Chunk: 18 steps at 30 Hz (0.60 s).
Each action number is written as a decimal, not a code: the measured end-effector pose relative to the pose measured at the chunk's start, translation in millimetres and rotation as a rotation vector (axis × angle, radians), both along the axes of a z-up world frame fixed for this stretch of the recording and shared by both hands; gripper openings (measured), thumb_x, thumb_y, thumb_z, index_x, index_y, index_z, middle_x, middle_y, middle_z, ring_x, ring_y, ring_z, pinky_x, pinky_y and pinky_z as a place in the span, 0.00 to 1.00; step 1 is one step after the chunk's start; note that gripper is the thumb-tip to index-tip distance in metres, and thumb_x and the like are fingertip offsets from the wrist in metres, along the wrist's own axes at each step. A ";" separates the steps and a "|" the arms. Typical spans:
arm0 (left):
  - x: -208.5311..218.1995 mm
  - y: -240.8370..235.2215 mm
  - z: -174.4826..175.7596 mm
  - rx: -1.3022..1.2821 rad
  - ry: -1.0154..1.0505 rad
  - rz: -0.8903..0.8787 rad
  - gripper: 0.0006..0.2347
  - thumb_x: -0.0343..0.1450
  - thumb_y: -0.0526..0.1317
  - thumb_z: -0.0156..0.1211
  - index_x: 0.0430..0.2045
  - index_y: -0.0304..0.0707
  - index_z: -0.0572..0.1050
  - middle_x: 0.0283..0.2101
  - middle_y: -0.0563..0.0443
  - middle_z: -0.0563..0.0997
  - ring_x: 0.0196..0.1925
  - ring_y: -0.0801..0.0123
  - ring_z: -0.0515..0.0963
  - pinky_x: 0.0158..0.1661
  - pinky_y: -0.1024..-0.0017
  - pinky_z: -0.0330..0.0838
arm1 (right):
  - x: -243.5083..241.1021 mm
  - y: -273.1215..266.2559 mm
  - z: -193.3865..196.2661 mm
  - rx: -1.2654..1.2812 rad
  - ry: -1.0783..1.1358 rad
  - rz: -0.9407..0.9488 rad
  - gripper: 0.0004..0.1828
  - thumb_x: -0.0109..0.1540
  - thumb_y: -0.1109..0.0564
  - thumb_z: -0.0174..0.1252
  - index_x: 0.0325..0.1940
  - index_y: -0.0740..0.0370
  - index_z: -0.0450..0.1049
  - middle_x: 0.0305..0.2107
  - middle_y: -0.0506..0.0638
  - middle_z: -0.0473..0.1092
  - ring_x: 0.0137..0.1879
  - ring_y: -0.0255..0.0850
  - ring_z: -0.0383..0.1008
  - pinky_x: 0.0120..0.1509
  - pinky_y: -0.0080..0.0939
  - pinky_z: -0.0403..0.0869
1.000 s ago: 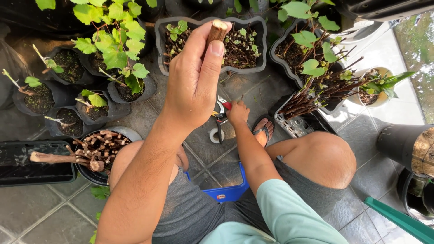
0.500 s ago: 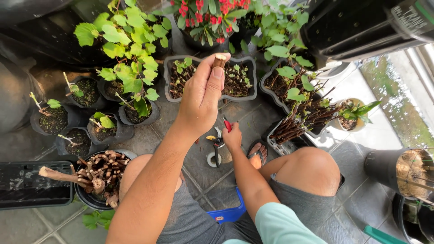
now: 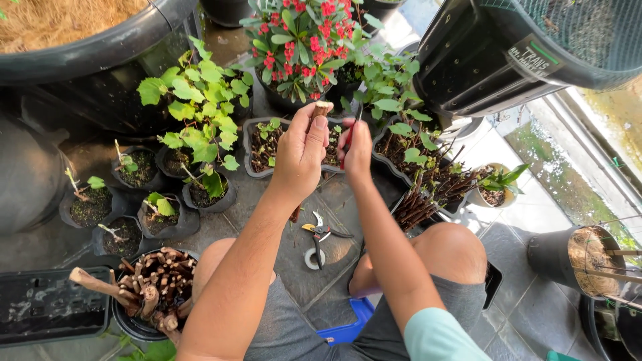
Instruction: The person prepares a plant cutting by wrapping the base with tape, cutting a notch into a thicker branch using shears, and inserting the cutting into the notch.
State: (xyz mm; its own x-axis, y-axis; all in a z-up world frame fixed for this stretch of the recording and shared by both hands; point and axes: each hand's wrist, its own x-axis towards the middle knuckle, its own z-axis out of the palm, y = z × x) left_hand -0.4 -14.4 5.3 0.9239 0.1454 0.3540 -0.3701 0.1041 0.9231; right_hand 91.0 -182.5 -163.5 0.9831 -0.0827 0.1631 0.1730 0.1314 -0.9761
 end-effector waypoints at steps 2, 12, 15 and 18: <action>0.6 1.1 -2.6 0.010 -0.003 0.002 0.18 0.90 0.41 0.44 0.65 0.25 0.76 0.29 0.49 0.76 0.22 0.73 0.76 0.24 0.73 0.71 | 15.5 -3.0 59.4 -0.080 -0.112 0.047 0.28 0.84 0.40 0.32 0.61 0.60 0.72 0.23 0.49 0.67 0.17 0.35 0.66 0.19 0.32 0.63; 0.7 5.6 -0.8 0.098 0.004 -0.021 0.27 0.82 0.52 0.67 0.69 0.29 0.73 0.32 0.47 0.77 0.30 0.66 0.81 0.33 0.65 0.78 | -11.5 -20.0 212.8 -0.744 -0.633 0.263 0.24 0.83 0.43 0.48 0.62 0.66 0.78 0.24 0.50 0.70 0.26 0.42 0.68 0.32 0.42 0.71; -0.1 4.3 4.0 0.129 0.025 -0.019 0.30 0.79 0.56 0.71 0.68 0.28 0.73 0.32 0.47 0.76 0.30 0.65 0.81 0.35 0.64 0.78 | -20.8 -33.4 202.6 -0.906 -0.697 0.256 0.26 0.79 0.37 0.54 0.63 0.61 0.80 0.27 0.49 0.72 0.29 0.44 0.73 0.38 0.44 0.74; -1.9 1.2 3.2 0.159 0.037 -0.026 0.31 0.78 0.55 0.73 0.68 0.27 0.74 0.31 0.46 0.76 0.29 0.63 0.82 0.35 0.64 0.79 | -25.5 -44.7 182.0 -1.088 -0.772 0.183 0.29 0.75 0.29 0.57 0.63 0.53 0.81 0.31 0.47 0.71 0.32 0.51 0.78 0.43 0.50 0.77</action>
State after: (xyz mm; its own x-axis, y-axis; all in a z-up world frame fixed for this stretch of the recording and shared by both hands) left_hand -2.3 -13.3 8.5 0.9394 0.0666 0.3362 -0.3345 -0.0352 0.9417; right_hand 65.5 -227.3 18.5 0.5940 0.5634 0.5741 0.7851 -0.5617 -0.2610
